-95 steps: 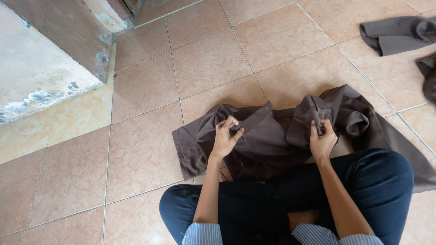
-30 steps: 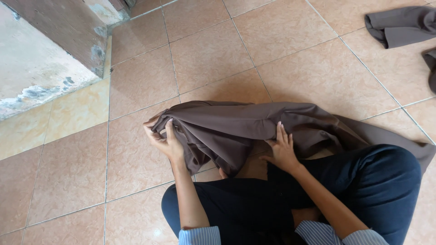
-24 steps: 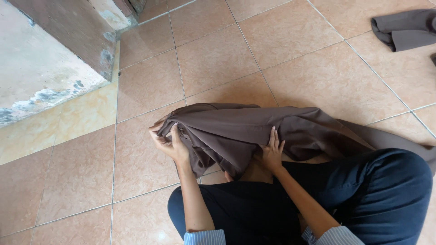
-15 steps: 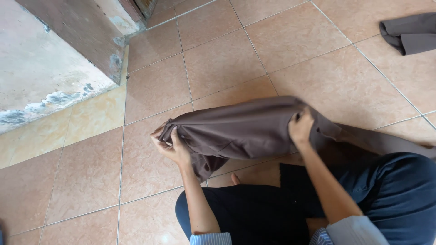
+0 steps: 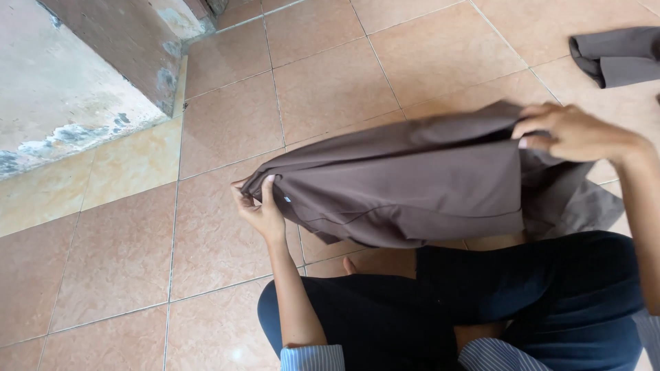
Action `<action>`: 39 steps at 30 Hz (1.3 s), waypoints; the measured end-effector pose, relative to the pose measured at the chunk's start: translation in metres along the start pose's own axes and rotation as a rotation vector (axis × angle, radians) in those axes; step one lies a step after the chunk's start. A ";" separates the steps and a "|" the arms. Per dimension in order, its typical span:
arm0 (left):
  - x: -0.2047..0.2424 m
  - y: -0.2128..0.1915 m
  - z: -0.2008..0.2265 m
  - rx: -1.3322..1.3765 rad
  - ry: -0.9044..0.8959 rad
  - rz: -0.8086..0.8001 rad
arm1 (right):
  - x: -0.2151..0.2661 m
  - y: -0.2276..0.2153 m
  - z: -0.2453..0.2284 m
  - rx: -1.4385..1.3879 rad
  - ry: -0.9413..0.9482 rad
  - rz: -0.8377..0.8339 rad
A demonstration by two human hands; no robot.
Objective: Folding brown pants on the floor and placing them into a stack.
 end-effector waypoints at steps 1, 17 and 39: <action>-0.001 0.003 -0.010 -0.019 -0.032 -0.029 | 0.006 0.024 -0.007 -0.289 0.065 -0.284; -0.011 -0.008 -0.050 -0.172 -0.122 0.120 | 0.077 0.233 -0.114 -0.901 -0.061 -0.688; -0.012 -0.081 -0.036 -0.080 0.121 0.633 | 0.047 0.202 -0.003 -0.281 0.405 0.463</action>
Point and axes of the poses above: each hand's wrist, its own x-axis away from the middle knuckle, its own y-axis out of the palm, z = x × y, the point moved 5 cm from there along -x, towards the middle knuckle, and after that the axes turned 6 degrees about -y, right-handed, at the moved point
